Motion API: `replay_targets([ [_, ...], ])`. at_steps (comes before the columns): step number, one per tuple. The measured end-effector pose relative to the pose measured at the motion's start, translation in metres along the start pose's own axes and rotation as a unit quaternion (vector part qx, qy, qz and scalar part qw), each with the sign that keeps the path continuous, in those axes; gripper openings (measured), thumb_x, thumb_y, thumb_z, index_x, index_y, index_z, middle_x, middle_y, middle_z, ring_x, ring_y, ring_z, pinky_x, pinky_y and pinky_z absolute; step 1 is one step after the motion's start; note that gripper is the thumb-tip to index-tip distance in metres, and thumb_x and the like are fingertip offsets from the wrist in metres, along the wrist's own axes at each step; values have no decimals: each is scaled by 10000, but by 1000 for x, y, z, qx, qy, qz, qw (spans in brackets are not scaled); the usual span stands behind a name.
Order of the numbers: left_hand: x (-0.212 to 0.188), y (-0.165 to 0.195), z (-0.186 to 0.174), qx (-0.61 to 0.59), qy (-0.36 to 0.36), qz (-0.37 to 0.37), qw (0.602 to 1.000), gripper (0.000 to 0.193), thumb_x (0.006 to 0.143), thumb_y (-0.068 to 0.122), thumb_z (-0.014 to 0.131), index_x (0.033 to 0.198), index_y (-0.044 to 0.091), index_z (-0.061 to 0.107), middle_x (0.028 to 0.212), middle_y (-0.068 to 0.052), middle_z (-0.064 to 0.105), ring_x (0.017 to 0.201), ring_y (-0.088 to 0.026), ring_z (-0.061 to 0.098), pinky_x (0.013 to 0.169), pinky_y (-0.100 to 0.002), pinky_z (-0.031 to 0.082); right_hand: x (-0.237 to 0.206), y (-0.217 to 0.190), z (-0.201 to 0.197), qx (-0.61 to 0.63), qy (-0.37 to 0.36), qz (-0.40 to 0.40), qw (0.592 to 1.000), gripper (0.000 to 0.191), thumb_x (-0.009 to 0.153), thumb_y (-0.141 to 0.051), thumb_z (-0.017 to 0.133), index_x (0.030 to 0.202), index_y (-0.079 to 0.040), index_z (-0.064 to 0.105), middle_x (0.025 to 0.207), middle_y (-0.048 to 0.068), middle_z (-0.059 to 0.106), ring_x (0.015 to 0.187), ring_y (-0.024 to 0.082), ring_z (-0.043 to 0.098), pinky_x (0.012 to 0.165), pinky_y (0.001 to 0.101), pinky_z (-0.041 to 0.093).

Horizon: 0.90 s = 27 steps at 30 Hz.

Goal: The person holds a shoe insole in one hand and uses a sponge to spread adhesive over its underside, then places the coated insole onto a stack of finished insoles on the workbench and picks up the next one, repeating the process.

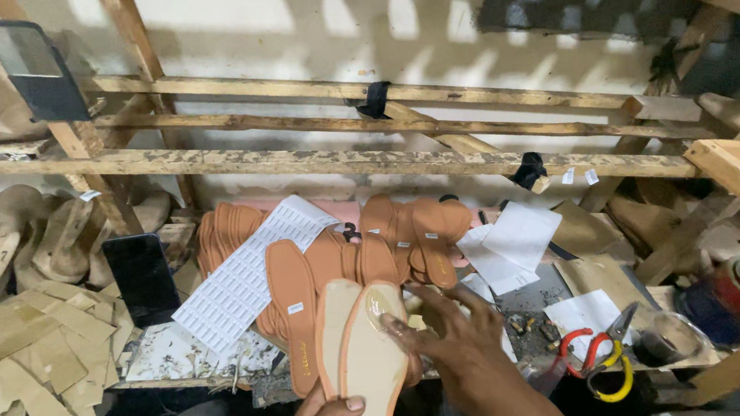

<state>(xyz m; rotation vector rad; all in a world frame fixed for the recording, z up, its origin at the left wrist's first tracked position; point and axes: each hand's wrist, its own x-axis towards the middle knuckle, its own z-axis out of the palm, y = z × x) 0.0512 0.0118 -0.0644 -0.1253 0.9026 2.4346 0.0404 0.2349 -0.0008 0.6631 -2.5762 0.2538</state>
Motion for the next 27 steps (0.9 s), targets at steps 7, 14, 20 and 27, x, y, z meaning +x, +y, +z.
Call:
replay_targets([
  [7, 2, 3, 0, 54, -50, -53, 996, 832, 822, 71, 553, 1605, 178, 293, 1542, -156, 522, 1376, -357, 555, 1028, -651, 558, 14, 13, 1, -128, 53, -16, 990, 803, 747, -111, 664, 1482, -371, 470, 1521, 24, 402, 1382, 398, 327, 1083, 604, 191],
  [14, 9, -4, -8, -14, -65, -10, 998, 752, 875, 56, 526, 1595, 104, 313, 1496, -219, 516, 1375, -385, 534, 1053, -647, 487, 20, 12, 6, -96, 12, -73, 993, 825, 755, -241, 721, 1511, -428, 447, 1566, 40, 415, 1381, 376, 338, 1085, 631, 177],
  [20, 39, -26, -54, -94, -155, 77, 980, 652, 908, 96, 478, 1534, 9, 322, 1492, -275, 514, 1365, -432, 536, 1080, -603, 446, 4, -5, 16, -61, 15, -148, 987, 759, 833, -236, 732, 1473, -551, 472, 1578, 55, 401, 1400, 384, 309, 1081, 617, 168],
  [27, 64, -40, -112, 148, 7, 193, 970, 463, 895, 62, 548, 1303, -156, 550, 1406, -255, 617, 1346, -330, 585, 1138, -465, 427, -7, 7, -4, 335, -20, -28, 941, 696, 867, 13, 656, 1371, -465, 619, 1593, 72, 385, 1456, 360, 334, 1157, 519, 266],
])
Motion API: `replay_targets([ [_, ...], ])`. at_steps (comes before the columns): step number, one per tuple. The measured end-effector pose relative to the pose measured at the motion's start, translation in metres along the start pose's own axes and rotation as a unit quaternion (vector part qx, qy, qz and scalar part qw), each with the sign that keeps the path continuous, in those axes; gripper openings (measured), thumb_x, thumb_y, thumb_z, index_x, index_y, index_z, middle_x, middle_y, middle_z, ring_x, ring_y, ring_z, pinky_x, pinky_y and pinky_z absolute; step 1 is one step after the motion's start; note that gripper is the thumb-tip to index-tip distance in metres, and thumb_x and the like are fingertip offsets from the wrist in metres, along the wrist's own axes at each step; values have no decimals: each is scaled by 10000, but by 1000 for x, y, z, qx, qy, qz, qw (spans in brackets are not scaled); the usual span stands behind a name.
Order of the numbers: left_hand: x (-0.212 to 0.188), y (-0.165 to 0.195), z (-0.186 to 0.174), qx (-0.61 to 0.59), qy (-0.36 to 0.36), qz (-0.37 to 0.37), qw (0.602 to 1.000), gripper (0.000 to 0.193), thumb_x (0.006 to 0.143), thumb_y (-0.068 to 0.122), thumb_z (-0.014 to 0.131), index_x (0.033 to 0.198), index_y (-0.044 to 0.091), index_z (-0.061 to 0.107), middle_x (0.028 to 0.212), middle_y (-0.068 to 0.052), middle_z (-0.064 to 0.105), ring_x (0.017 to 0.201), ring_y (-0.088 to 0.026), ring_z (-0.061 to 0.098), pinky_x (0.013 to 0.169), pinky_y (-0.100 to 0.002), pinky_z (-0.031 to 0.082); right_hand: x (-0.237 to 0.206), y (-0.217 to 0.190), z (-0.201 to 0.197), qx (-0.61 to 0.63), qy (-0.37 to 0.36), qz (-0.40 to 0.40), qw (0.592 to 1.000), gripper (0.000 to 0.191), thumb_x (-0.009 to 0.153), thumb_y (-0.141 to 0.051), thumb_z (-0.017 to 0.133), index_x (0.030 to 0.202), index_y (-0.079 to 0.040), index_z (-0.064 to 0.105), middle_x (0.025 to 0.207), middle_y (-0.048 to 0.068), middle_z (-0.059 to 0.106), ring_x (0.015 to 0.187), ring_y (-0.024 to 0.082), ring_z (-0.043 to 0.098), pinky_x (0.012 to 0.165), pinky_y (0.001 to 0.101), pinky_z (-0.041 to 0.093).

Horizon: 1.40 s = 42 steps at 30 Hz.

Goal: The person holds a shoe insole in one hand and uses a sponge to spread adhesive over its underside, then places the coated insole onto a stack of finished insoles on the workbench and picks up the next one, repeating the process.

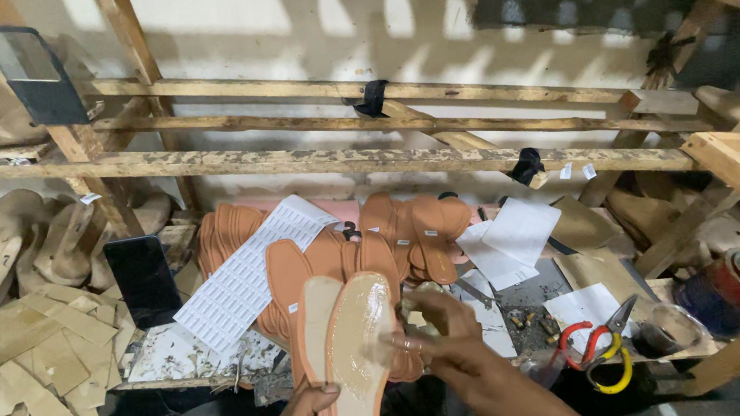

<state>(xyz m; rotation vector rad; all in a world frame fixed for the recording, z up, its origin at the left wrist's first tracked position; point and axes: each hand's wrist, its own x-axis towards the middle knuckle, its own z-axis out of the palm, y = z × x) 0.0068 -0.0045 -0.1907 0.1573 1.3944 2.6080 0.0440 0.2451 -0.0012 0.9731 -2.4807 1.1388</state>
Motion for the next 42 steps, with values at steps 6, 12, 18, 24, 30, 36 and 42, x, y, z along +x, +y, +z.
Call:
replay_targets([
  [6, -1, -18, -1, -182, 45, -35, 982, 417, 908, 17, 504, 1247, -212, 583, 1407, -333, 596, 1343, -380, 548, 1129, -501, 411, 1, 7, 17, -316, 108, -139, 932, 677, 804, -20, 709, 1383, -370, 699, 1382, -15, 464, 1290, 260, 382, 1099, 473, 326],
  [12, -12, -13, -11, 53, -85, 139, 985, 381, 906, -51, 516, 1258, -178, 586, 1501, -304, 540, 1441, -376, 489, 1187, -475, 355, -5, 9, 27, -258, 109, -122, 952, 663, 816, 43, 653, 1309, -396, 716, 1508, 25, 474, 1387, 364, 374, 1111, 494, 335],
  [18, -31, 9, 14, 228, -113, 396, 882, 307, 976, 17, 700, 1251, -44, 580, 1550, -301, 555, 1482, -388, 559, 1250, -466, 395, 15, 4, 13, -318, 88, -50, 943, 845, 742, 54, 639, 1428, -429, 544, 1610, 98, 340, 1449, 440, 274, 1126, 554, 230],
  [24, -28, 31, 36, -188, 9, -125, 974, 577, 847, 101, 565, 1416, 9, 556, 1330, -217, 659, 1225, -308, 643, 1048, -430, 487, 27, 6, 14, -394, 1, -98, 914, 823, 761, -174, 727, 1466, -511, 465, 1595, 60, 327, 1422, 453, 254, 1090, 664, 161],
  [30, -18, 35, 29, -263, 13, -131, 956, 522, 893, 213, 560, 1380, 25, 564, 1214, -179, 701, 1043, -301, 692, 900, -457, 542, -10, 2, 35, -234, -141, -176, 946, 706, 819, -239, 710, 1419, -565, 534, 1660, 52, 330, 1522, 440, 207, 1122, 673, 183],
  [36, -20, 48, 40, -229, 179, -172, 941, 493, 924, 270, 517, 1361, 54, 584, 1209, -138, 715, 1044, -285, 697, 906, -469, 554, -2, 44, 3, -320, -20, 110, 941, 513, 869, -444, 636, 1358, -294, 663, 1625, 83, 306, 1523, 447, 161, 1087, 709, 168],
  [42, -21, 57, 52, -229, 175, -178, 941, 482, 938, 308, 558, 1348, 58, 604, 1217, -100, 743, 1090, -245, 700, 917, -437, 552, 0, 65, 0, -426, 6, 123, 896, 435, 913, -502, 566, 1203, -232, 746, 1546, 0, 455, 1483, 402, 201, 1079, 747, 139],
])
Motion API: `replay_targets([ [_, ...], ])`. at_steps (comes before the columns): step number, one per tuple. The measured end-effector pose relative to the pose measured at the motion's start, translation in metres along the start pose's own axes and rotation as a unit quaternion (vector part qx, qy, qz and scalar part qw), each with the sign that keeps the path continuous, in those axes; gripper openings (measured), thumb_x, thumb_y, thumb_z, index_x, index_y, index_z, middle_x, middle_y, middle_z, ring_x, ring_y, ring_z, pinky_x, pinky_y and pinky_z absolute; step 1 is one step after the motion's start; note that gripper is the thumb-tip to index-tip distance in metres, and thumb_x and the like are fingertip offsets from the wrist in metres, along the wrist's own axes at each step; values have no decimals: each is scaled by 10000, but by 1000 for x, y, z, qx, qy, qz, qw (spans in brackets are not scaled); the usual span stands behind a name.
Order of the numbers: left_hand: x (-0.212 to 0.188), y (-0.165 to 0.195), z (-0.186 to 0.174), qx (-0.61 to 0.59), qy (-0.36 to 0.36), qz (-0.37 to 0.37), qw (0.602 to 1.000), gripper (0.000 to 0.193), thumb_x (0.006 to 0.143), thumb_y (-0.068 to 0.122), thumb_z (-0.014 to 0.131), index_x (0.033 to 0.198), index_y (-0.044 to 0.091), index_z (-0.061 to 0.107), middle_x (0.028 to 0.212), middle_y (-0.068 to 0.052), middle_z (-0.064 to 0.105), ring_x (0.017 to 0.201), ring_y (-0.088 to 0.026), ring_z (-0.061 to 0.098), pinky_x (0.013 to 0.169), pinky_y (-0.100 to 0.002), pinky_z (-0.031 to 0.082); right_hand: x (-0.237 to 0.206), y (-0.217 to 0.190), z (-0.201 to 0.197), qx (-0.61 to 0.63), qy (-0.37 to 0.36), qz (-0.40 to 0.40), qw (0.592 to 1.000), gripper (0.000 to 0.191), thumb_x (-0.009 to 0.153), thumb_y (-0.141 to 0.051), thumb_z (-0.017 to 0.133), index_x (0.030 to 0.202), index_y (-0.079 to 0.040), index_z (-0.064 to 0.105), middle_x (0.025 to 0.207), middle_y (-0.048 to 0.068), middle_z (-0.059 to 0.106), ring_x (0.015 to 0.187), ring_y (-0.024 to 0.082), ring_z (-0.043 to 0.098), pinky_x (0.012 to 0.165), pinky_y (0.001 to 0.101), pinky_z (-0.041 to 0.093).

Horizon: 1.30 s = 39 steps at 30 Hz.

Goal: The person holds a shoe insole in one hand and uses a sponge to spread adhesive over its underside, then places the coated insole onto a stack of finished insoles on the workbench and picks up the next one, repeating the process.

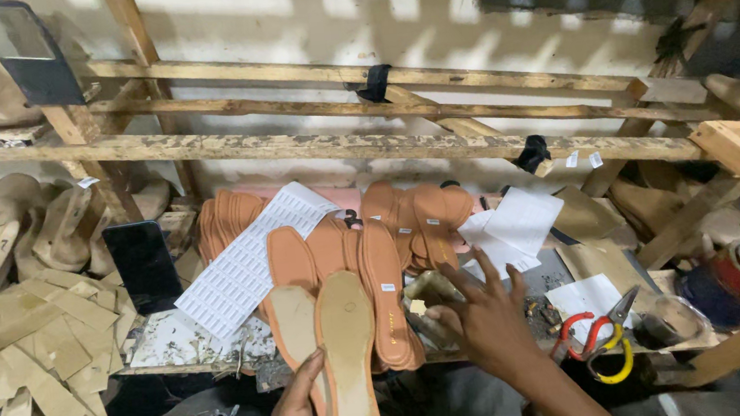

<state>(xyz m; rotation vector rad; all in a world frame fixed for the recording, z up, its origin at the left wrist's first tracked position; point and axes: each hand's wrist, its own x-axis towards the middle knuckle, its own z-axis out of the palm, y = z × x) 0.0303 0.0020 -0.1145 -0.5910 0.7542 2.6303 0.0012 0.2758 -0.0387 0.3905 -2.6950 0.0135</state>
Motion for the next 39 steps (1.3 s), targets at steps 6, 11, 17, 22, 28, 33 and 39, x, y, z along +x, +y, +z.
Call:
replay_targets([
  [6, 2, 3, -9, 11, -84, 18, 996, 421, 828, 66, 575, 1237, -30, 601, 1034, -214, 725, 945, -348, 711, 818, -516, 589, -9, -2, -19, 293, -76, 73, 950, 359, 1097, -426, 491, 1038, -233, 789, 1433, -28, 627, 1432, 290, 343, 1177, 564, 266],
  [11, -5, 0, 10, 23, -89, 4, 996, 456, 864, 66, 583, 1300, -60, 539, 1082, -220, 710, 989, -318, 724, 861, -474, 595, -26, -40, -42, 349, -53, -90, 931, 408, 929, -147, 638, 1310, -266, 721, 1361, 88, 522, 1347, 327, 383, 1069, 483, 291],
  [17, -26, 3, 23, -13, -116, -20, 993, 550, 863, 259, 565, 1366, 39, 535, 1247, -170, 682, 1084, -294, 682, 916, -455, 557, -23, -63, -54, 59, 102, -207, 971, 704, 798, -57, 588, 1382, -448, 620, 1236, 27, 601, 1100, 275, 501, 916, 506, 318],
  [22, -32, -2, 29, 6, -112, 7, 994, 545, 868, 205, 556, 1374, 1, 562, 1323, -139, 648, 1212, -288, 605, 1047, -463, 470, -13, -60, -55, 7, 144, -215, 966, 628, 896, -172, 577, 1446, -475, 565, 1119, -13, 604, 1013, 246, 521, 883, 516, 334],
  [28, -32, -2, 22, -29, -158, 13, 987, 489, 904, 198, 558, 1330, -43, 562, 1186, -128, 677, 1067, -227, 645, 971, -407, 523, -12, -58, -49, 8, 135, -296, 945, 628, 921, -174, 526, 1431, -539, 560, 1109, -51, 606, 951, 222, 527, 882, 468, 373],
  [33, -17, -6, 12, -75, -216, -85, 970, 311, 990, 142, 566, 1244, -36, 563, 991, -142, 686, 778, -194, 668, 751, -386, 606, -23, -61, -46, 23, 110, -337, 935, 636, 948, -187, 535, 1459, -566, 530, 1146, -17, 584, 918, 220, 496, 869, 445, 385],
  [39, -15, -5, 19, -36, -82, -63, 994, 371, 878, 213, 512, 1161, 4, 630, 988, -175, 743, 782, -309, 715, 681, -435, 597, -44, -66, -50, 55, 32, -360, 931, 728, 906, -166, 593, 1506, -569, 506, 1138, -52, 559, 1053, 218, 502, 990, 493, 380],
])
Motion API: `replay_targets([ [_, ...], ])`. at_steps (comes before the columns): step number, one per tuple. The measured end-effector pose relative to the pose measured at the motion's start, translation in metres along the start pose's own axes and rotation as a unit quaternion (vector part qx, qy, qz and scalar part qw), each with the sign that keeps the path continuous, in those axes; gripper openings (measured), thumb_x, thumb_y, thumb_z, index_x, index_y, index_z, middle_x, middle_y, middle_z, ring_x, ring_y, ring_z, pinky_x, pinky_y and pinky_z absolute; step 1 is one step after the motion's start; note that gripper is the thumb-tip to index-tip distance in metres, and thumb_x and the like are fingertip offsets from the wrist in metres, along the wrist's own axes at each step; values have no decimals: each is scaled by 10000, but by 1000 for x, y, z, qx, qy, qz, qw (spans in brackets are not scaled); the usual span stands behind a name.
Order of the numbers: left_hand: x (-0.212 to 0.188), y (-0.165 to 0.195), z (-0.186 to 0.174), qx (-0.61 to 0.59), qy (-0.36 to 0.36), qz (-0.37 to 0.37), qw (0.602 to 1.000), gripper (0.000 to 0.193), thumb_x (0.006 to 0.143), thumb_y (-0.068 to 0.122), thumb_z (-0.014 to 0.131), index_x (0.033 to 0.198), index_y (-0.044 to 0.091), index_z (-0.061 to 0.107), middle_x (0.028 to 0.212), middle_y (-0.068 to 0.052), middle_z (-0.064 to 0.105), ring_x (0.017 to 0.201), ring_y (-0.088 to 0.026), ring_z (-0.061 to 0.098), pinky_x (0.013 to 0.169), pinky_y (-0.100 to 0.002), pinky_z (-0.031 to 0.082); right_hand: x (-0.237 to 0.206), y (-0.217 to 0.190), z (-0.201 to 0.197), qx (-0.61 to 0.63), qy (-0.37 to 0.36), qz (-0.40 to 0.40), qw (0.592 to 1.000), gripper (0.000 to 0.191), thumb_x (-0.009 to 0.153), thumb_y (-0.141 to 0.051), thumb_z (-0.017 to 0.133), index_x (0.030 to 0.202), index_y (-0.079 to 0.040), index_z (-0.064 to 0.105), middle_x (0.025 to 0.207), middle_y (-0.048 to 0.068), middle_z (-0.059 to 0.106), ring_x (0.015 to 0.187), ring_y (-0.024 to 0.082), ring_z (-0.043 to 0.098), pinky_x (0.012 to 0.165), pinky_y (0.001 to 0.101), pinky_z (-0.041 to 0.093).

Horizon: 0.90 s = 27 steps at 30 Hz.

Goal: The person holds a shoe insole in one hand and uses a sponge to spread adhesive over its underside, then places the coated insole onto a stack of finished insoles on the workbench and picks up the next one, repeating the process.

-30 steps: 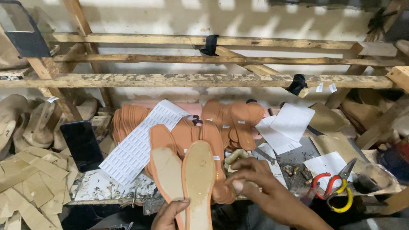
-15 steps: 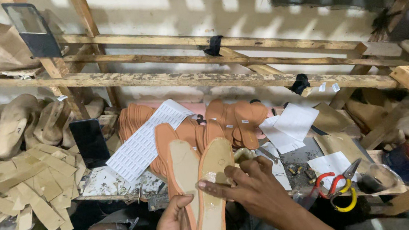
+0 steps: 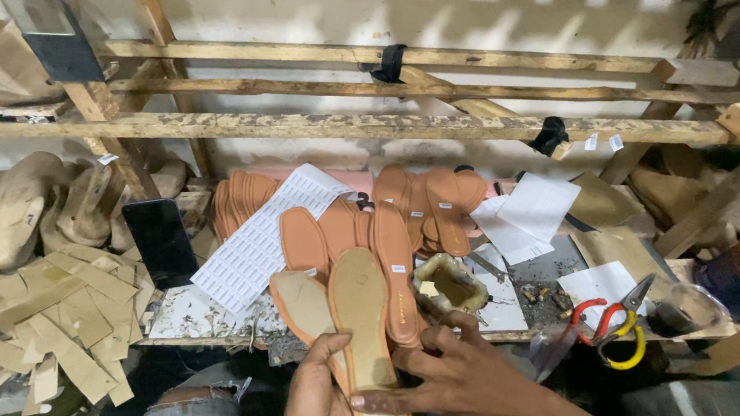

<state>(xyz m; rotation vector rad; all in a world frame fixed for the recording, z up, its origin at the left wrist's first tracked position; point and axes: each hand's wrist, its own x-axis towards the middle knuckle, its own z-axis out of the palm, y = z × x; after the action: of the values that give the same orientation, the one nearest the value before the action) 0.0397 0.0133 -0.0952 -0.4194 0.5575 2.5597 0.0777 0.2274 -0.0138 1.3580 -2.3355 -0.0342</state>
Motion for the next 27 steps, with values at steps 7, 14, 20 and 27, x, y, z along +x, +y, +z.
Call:
replay_targets([
  [7, -17, 12, 12, -42, -28, 83, 995, 382, 910, 194, 527, 1224, -12, 591, 1066, -162, 731, 922, -290, 727, 850, -464, 594, -8, 0, -13, 139, -21, 10, 990, 598, 906, -242, 661, 1415, -540, 561, 1154, 39, 540, 1034, 283, 427, 922, 528, 319],
  [14, -15, -3, 9, -38, -137, 4, 990, 432, 905, 189, 548, 1269, -37, 598, 1087, -183, 740, 921, -297, 732, 851, -452, 598, 8, 15, 8, -95, 101, 172, 975, 618, 843, -114, 622, 1378, -415, 695, 1029, -59, 552, 956, 235, 470, 868, 441, 327],
  [20, -23, 25, 5, -28, -90, 128, 987, 407, 900, 183, 553, 1242, -32, 606, 1046, -162, 752, 902, -295, 740, 815, -453, 609, -31, -11, 40, -36, 220, -19, 975, 463, 925, -300, 702, 1386, -345, 691, 1053, -82, 473, 1027, 167, 424, 1007, 376, 328],
  [27, -12, 7, -5, 51, -16, 145, 988, 492, 840, 30, 539, 1322, -63, 560, 1140, -237, 712, 958, -317, 748, 810, -463, 622, 6, 12, 26, -14, 164, 168, 972, 573, 830, -143, 648, 1338, -401, 712, 1095, -3, 551, 1020, 223, 468, 908, 442, 324],
])
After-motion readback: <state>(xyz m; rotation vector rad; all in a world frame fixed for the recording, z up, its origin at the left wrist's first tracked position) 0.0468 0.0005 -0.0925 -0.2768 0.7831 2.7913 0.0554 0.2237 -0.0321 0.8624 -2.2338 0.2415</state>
